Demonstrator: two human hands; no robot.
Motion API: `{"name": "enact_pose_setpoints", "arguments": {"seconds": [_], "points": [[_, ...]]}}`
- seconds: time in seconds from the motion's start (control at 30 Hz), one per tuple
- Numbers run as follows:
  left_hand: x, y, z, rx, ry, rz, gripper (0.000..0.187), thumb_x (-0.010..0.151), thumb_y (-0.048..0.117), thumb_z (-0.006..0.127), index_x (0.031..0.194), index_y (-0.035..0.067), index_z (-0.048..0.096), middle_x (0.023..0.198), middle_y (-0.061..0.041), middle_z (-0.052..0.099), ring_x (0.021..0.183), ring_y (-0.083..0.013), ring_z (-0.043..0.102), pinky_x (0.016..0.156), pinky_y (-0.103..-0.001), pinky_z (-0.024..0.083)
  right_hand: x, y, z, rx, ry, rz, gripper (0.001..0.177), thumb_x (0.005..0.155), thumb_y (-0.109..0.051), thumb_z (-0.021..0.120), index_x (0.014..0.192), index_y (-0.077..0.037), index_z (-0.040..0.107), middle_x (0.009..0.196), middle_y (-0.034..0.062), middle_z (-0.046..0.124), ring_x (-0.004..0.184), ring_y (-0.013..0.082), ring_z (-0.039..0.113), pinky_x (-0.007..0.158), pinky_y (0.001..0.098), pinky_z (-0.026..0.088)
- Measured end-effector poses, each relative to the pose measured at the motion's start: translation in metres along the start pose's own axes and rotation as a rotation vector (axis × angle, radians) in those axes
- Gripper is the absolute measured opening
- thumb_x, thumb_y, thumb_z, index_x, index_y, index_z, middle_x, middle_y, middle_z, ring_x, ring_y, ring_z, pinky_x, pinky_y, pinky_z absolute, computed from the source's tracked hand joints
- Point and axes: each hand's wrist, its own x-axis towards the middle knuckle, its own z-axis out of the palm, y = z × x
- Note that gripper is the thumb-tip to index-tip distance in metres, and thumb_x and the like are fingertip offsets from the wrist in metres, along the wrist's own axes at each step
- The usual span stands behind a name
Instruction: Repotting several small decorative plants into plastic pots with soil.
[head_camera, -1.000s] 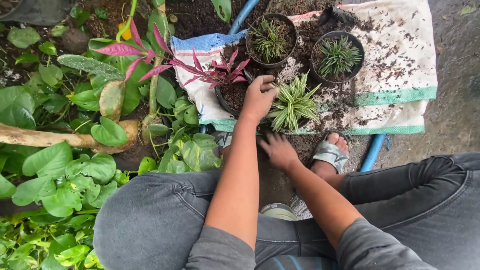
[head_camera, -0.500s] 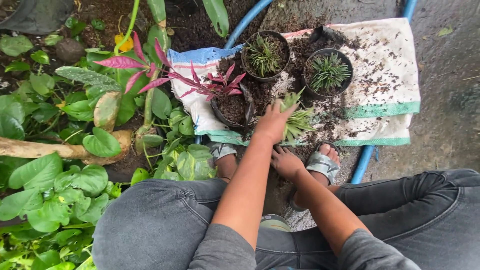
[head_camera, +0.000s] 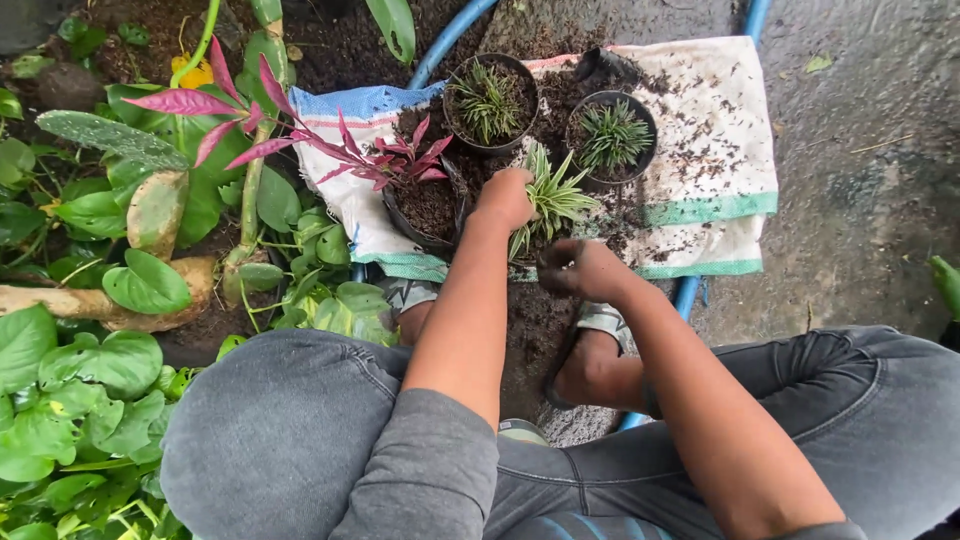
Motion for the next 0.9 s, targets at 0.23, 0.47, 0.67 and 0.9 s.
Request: {"name": "enact_pose_setpoints", "arguments": {"seconds": [0.23,0.47,0.67,0.9], "points": [[-0.041,0.018,-0.035,-0.125,-0.047,-0.009,0.033,0.081,0.010,0.078,0.114,0.011,0.077,0.132,-0.018,0.070,0.123,-0.0412,0.066,0.101,-0.054,0.056,0.013,0.014,0.023,-0.084,0.193,-0.131,0.043,0.090,-0.003,0.049,0.113,-0.020,0.081,0.102,0.0107,0.080,0.101,0.0363,0.074,0.091,0.0487,0.058],[-0.070,0.004,-0.058,-0.403,0.286,-0.119,0.036,0.094,0.043,0.060,0.087,0.012,0.077,0.091,-0.011,0.077,0.092,-0.0294,0.073,0.074,-0.044,0.065,0.064,0.054,0.092,-0.520,0.438,-0.350,0.024,0.084,-0.023,0.062,0.104,-0.025,0.075,0.106,0.0060,0.071,0.101,0.0343,0.072,0.091,0.0595,0.056],[-0.074,-0.012,-0.021,-0.221,0.385,-0.266,0.027,0.100,0.037,0.058,0.108,0.015,0.073,0.107,-0.011,0.075,0.106,-0.0331,0.073,0.091,-0.052,0.060,0.030,0.028,0.032,0.023,0.848,-0.137,0.016,0.097,-0.021,0.064,0.110,-0.021,0.073,0.085,0.0092,0.074,0.078,0.0286,0.072,0.076,0.0458,0.057],[-0.055,0.087,-0.023,-0.118,0.379,0.141,0.026,0.104,0.017,0.056,0.129,0.014,0.064,0.129,-0.010,0.062,0.130,-0.0269,0.058,0.111,-0.047,0.049,0.120,0.114,-0.051,0.766,0.742,0.241,0.061,0.102,-0.037,0.059,0.152,-0.005,0.043,0.096,0.0115,0.064,0.063,0.0143,0.054,0.050,0.0277,0.043]]}}
